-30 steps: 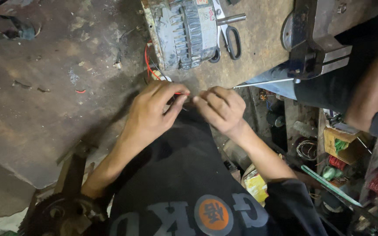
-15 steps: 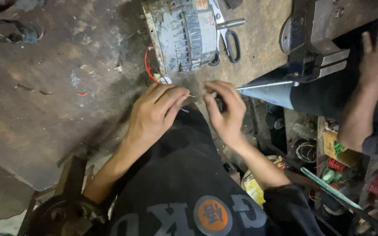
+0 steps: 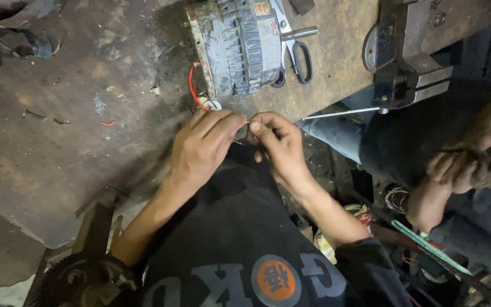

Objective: The person works on a cylindrical electrical component, likely an alternator, by stripping wire ends and wrapping connections with black electrical tape. They use pliers to cut and adjust wires, then secure the taped junctions. The component is rotated to access different sides during the process.

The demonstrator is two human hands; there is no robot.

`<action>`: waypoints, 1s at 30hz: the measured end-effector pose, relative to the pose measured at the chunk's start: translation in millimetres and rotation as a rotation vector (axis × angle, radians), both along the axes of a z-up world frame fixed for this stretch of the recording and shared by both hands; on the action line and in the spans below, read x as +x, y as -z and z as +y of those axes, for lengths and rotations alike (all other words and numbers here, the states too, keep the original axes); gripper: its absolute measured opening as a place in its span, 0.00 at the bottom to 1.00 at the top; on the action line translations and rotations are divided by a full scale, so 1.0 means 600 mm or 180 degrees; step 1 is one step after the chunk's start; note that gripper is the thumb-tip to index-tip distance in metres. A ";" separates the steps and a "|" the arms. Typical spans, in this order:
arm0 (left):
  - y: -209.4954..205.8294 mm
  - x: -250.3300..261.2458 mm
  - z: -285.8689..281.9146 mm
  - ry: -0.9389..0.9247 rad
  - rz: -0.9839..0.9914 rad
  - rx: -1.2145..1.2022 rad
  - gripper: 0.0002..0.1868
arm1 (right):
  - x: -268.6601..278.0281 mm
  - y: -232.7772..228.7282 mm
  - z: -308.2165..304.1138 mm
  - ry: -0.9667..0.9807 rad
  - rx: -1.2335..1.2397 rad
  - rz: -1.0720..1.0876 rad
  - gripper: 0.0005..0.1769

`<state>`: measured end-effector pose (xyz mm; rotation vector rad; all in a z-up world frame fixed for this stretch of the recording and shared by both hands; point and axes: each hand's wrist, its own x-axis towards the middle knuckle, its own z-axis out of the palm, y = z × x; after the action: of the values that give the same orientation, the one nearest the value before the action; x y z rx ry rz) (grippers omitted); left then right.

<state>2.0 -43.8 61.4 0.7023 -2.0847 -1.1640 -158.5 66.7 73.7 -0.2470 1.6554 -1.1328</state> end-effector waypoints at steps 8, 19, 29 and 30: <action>-0.009 0.007 0.003 -0.0021 -0.0126 -0.0095 0.19 | -0.023 -0.016 -0.001 -0.0831 -0.0347 0.1134 0.08; -0.006 0.005 -0.008 0.0061 0.0003 0.0087 0.18 | -0.076 -0.029 -0.037 -0.2169 -0.1077 0.2120 0.09; -0.014 0.004 -0.015 0.0065 0.0047 0.0214 0.17 | -0.030 -0.017 -0.031 -0.1554 -0.1625 0.3107 0.13; -0.013 0.003 -0.014 0.0084 0.0038 0.0222 0.17 | -0.029 -0.018 -0.031 -0.1510 -0.1641 0.3189 0.14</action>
<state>4.0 -52.3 69.4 0.7006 -2.0576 -1.2577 -175.9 48.3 84.7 -1.6621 1.9123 -1.0955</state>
